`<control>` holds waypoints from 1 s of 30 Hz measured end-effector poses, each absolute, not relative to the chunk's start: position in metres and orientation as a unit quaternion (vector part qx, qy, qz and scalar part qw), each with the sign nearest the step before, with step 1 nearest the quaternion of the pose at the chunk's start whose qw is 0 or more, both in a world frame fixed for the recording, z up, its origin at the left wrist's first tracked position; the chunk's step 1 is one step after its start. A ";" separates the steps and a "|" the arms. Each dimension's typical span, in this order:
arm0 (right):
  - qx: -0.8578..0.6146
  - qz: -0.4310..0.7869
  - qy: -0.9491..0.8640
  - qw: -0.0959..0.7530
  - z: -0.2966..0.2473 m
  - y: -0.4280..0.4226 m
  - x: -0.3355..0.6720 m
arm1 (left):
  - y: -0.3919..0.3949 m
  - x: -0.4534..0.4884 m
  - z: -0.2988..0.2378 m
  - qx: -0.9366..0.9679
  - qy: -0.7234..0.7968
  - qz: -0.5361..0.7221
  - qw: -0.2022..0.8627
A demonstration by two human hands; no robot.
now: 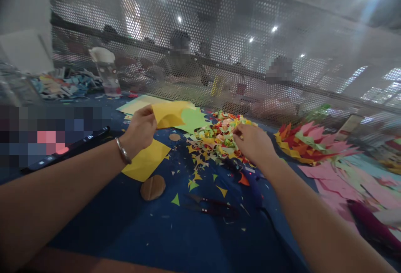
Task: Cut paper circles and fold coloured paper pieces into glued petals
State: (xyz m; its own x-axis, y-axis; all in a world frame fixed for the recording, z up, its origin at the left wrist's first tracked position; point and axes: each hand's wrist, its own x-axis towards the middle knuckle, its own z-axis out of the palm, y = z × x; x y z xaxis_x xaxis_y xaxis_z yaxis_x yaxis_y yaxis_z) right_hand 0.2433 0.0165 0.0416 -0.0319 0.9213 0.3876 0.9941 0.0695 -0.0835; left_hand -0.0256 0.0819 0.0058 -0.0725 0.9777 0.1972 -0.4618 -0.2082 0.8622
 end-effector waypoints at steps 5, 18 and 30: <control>-0.615 -0.085 -0.776 0.109 0.032 0.039 0.181 | 0.095 -0.031 0.003 0.363 0.356 0.666 0.546; -0.588 -0.046 -0.806 0.051 0.007 0.066 0.106 | 0.092 -0.032 -0.004 0.438 0.306 0.639 0.553; -0.568 -0.088 -0.771 0.275 0.023 -0.029 0.168 | 0.053 -0.005 -0.003 0.449 0.256 0.479 0.709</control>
